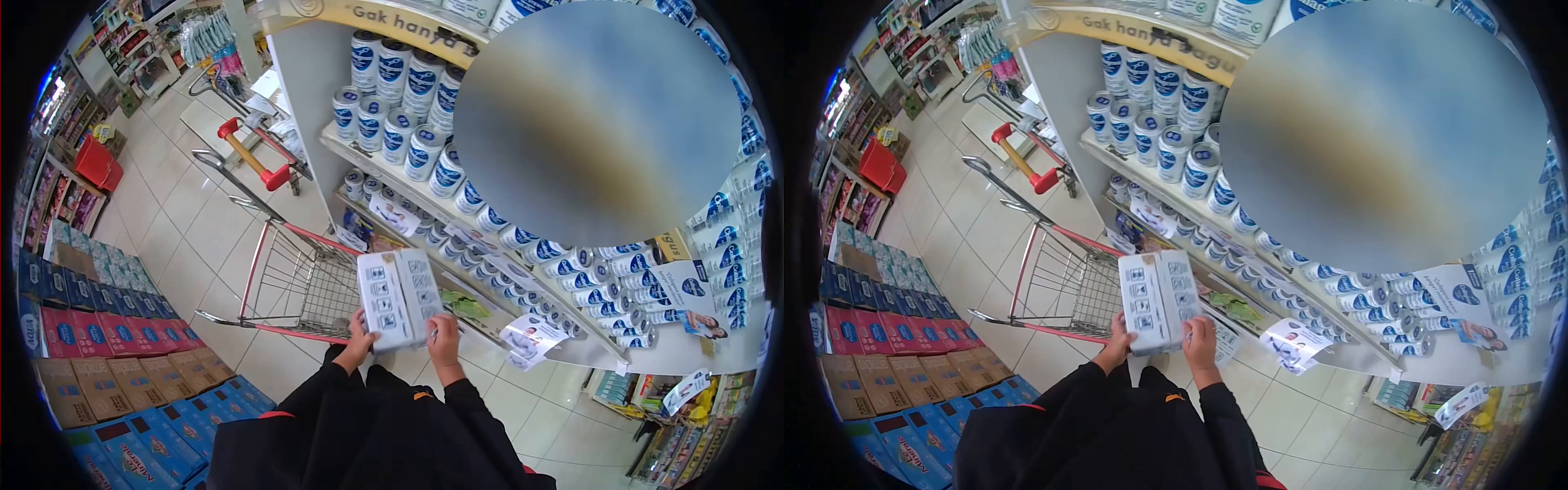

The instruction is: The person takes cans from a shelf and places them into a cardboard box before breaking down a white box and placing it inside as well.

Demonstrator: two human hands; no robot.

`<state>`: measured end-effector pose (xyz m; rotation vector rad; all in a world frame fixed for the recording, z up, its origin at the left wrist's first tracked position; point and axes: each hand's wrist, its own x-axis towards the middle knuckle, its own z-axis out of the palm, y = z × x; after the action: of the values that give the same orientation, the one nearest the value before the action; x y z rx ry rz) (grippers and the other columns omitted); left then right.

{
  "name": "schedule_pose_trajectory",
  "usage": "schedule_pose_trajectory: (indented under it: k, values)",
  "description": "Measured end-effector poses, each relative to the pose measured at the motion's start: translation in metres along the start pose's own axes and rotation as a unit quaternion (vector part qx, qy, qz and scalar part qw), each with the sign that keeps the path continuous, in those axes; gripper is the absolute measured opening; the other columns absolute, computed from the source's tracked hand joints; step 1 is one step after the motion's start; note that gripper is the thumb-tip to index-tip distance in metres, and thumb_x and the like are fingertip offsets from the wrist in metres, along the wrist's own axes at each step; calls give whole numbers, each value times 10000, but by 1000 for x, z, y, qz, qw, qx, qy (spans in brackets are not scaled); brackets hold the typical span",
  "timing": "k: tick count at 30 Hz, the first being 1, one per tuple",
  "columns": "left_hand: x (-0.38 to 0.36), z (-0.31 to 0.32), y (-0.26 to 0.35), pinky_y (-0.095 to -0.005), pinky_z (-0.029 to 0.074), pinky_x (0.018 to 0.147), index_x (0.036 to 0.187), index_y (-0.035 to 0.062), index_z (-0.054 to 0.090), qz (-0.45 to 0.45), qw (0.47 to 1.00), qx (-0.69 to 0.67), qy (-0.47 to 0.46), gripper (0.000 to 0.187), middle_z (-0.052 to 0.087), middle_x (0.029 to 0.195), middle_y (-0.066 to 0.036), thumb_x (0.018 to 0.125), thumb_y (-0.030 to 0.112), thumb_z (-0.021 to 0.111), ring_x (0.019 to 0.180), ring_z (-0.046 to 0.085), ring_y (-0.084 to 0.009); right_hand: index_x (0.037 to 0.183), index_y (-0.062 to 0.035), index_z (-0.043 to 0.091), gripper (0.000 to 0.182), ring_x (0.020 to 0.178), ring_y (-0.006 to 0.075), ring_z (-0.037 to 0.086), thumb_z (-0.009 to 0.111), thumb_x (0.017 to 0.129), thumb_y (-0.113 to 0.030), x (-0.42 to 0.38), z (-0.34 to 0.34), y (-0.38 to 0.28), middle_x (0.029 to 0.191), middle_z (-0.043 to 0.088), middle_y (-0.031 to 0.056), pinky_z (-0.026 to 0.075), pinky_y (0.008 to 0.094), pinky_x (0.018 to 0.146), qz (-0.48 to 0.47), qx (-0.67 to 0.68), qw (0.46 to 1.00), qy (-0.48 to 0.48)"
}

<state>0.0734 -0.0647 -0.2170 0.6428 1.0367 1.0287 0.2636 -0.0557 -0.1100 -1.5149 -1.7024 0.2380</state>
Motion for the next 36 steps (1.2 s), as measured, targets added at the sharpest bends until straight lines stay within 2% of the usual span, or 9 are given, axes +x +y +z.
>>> schedule_pose_trajectory:
  k: [3,8,11,15,18,20,25,28,36]
  values:
    - [-6,-23,-19,-367,205,961,1233,30,137,26,986,164,-1,954,216,1126,-158,462,236,660,1116,211,-280,813,-39,468,148,815,291,461,565,704,-61,-23,3,6,829,483,118,355,380,721,81,-14,994,-70]
    - [-6,-39,-22,-380,257,942,1248,38,139,2,986,164,-36,992,212,1130,-142,426,154,681,1127,219,-276,1091,26,304,826,952,369,395,705,533,-433,-24,20,-5,1037,382,215,315,427,830,138,-209,958,-140]
    - [-9,-24,21,-381,311,915,1262,28,121,-91,989,106,-37,969,221,1170,-151,456,88,657,1134,277,-280,1127,37,296,796,959,395,422,683,567,-376,-10,23,-8,1078,385,242,370,462,776,284,-86,925,-237]
    - [10,-14,46,-398,339,888,1259,-9,122,-75,991,105,-17,977,260,1212,-195,503,152,719,1102,355,-290,1171,26,282,734,962,380,466,632,600,-274,11,6,9,1056,453,258,401,414,785,319,31,899,-299]
    - [22,30,70,-436,340,870,1272,-11,36,-41,931,354,75,1090,231,1218,-229,497,243,759,1103,325,-368,1136,-26,408,522,904,337,525,513,642,-157,22,-11,20,938,554,218,409,364,791,348,100,887,-287]
    - [22,69,85,-478,341,845,1266,-10,-81,-93,799,579,133,1197,214,1199,-244,481,282,775,1083,283,-444,1119,-36,437,475,894,345,525,483,657,-136,26,-15,17,951,550,215,414,370,781,329,73,891,-304]
    - [24,72,91,-501,281,873,1246,-14,-149,-148,801,569,116,1253,205,1152,-247,466,328,770,1053,280,-452,1052,-24,474,359,840,354,534,490,715,-150,31,-23,10,882,552,235,422,377,731,353,36,891,-284]
    - [19,61,85,-479,241,895,1248,-31,-117,-46,824,557,95,1218,242,1136,-256,453,328,733,1047,303,-420,992,5,494,325,811,355,539,509,707,-151,35,-27,18,855,558,232,422,374,721,382,40,873,-302]
    - [21,26,97,-395,278,916,1251,-54,-66,-7,883,469,0,1174,228,1169,-294,458,315,716,1070,304,-404,900,27,506,274,608,256,533,546,682,-135,31,-18,39,714,559,165,417,331,580,300,82,928,-208]
